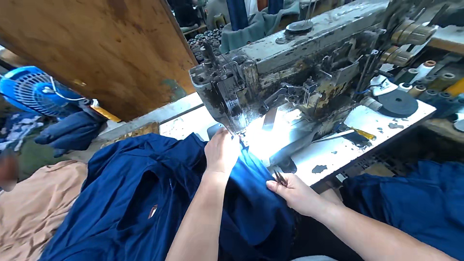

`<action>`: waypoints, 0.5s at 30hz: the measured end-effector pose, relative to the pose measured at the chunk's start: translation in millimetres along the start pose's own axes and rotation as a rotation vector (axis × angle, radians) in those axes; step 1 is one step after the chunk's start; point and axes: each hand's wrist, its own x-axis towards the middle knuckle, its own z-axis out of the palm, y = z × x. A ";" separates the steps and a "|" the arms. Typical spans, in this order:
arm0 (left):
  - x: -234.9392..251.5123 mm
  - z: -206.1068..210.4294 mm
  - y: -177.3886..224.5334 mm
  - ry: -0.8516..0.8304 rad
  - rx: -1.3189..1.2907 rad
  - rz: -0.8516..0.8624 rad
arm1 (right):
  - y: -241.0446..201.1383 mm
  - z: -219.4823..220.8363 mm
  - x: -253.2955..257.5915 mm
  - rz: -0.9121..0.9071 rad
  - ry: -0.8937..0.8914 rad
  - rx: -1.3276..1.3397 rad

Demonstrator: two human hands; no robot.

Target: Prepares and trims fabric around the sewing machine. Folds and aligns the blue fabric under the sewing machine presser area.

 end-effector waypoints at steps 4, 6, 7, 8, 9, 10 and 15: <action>27.6 23.6 -20.7 0.144 0.013 0.265 | -1.5 3.3 17.5 -0.068 0.082 -0.008; 28.3 18.6 -21.0 0.058 -0.035 0.247 | -1.9 7.2 15.4 -0.063 0.088 -0.020; 28.3 13.1 -20.1 -0.041 -0.086 0.207 | -1.1 8.8 13.0 -0.054 0.090 -0.015; 28.7 11.5 -20.8 -0.084 -0.116 0.202 | -0.3 9.6 11.3 -0.047 0.092 -0.008; 28.5 11.6 -20.9 -0.100 -0.120 0.195 | 0.0 9.7 10.5 -0.043 0.093 -0.005; 27.0 14.5 -21.6 -0.060 -0.115 0.203 | -0.1 9.8 10.3 -0.044 0.091 -0.005; 26.8 23.5 -23.9 0.176 -0.053 0.343 | -1.5 11.2 9.5 -0.049 0.069 0.037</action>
